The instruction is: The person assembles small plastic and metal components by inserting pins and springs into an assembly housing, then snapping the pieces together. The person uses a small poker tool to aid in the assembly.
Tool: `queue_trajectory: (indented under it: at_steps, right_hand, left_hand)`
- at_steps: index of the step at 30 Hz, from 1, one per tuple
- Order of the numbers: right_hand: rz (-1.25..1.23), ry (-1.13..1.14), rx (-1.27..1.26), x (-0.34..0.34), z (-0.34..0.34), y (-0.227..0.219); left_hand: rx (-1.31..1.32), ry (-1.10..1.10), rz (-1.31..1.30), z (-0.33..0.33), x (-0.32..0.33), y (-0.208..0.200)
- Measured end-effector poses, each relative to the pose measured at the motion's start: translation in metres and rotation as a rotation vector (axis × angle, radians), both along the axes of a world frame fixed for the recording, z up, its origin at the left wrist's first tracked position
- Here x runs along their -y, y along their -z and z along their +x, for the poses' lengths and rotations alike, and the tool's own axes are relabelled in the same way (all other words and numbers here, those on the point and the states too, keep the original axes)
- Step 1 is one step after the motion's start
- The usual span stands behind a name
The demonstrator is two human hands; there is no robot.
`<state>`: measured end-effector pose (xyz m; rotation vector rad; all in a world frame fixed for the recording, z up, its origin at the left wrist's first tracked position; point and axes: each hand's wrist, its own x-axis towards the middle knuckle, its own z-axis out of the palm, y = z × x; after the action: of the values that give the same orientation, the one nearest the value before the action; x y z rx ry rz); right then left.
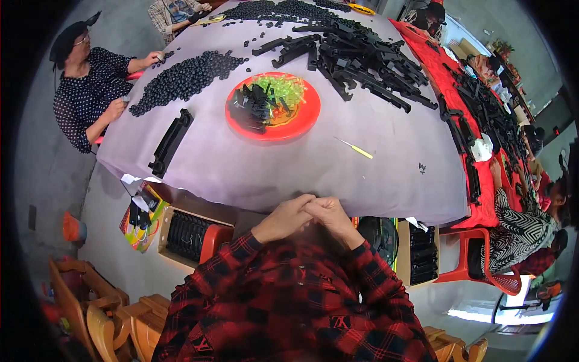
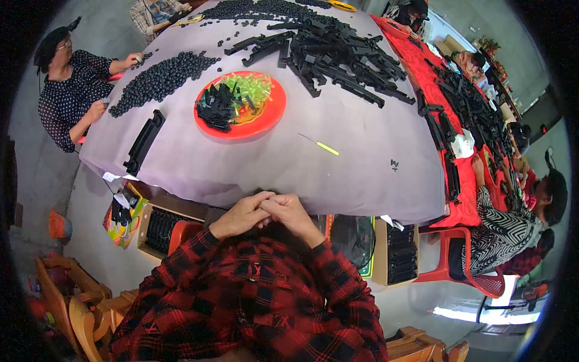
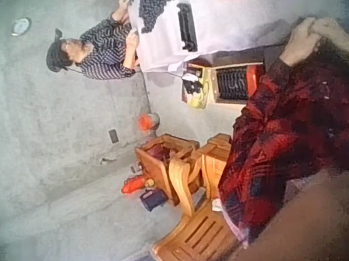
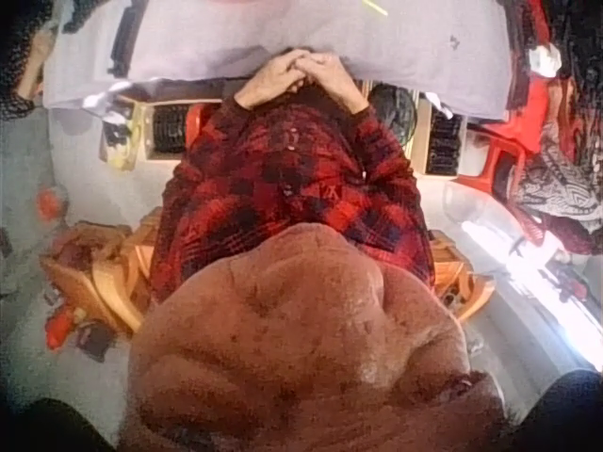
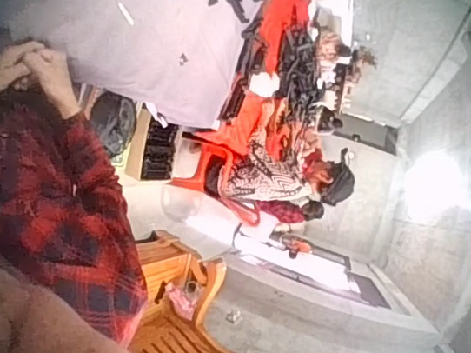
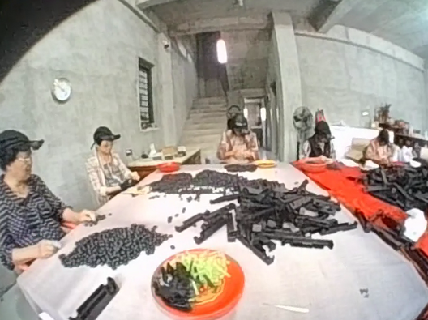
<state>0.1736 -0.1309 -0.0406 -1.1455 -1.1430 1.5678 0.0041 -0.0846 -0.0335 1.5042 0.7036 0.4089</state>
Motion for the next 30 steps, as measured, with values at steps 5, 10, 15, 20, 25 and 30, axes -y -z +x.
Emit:
queue_trajectory:
  at_steps: [5,10,15,20,25,30]
  right_hand:
    - [-0.013,0.029,-0.04,-0.002,0.001,0.009]
    - [-0.012,0.064,-0.045,-0.002,0.001,0.005]
    - [0.005,0.058,-0.06,-0.002,0.0,0.008]
    - [0.013,0.043,-0.035,-0.002,0.003,0.016]
    - [0.023,0.005,-0.001,-0.001,0.0,0.009]
    - [-0.012,-0.027,0.023,0.0,0.003,0.012]
  left_hand:
    - [-0.006,-0.007,-0.01,0.001,0.0,-0.007]
    - [-0.012,0.012,-0.016,-0.001,-0.001,-0.004]
    - [0.006,0.006,-0.016,-0.001,-0.001,-0.005]
    - [-0.006,0.013,-0.027,-0.001,-0.001,-0.002]
    - [-0.04,0.023,0.012,-0.002,-0.001,-0.004]
    - [-0.041,0.035,0.077,-0.002,-0.001,0.003]
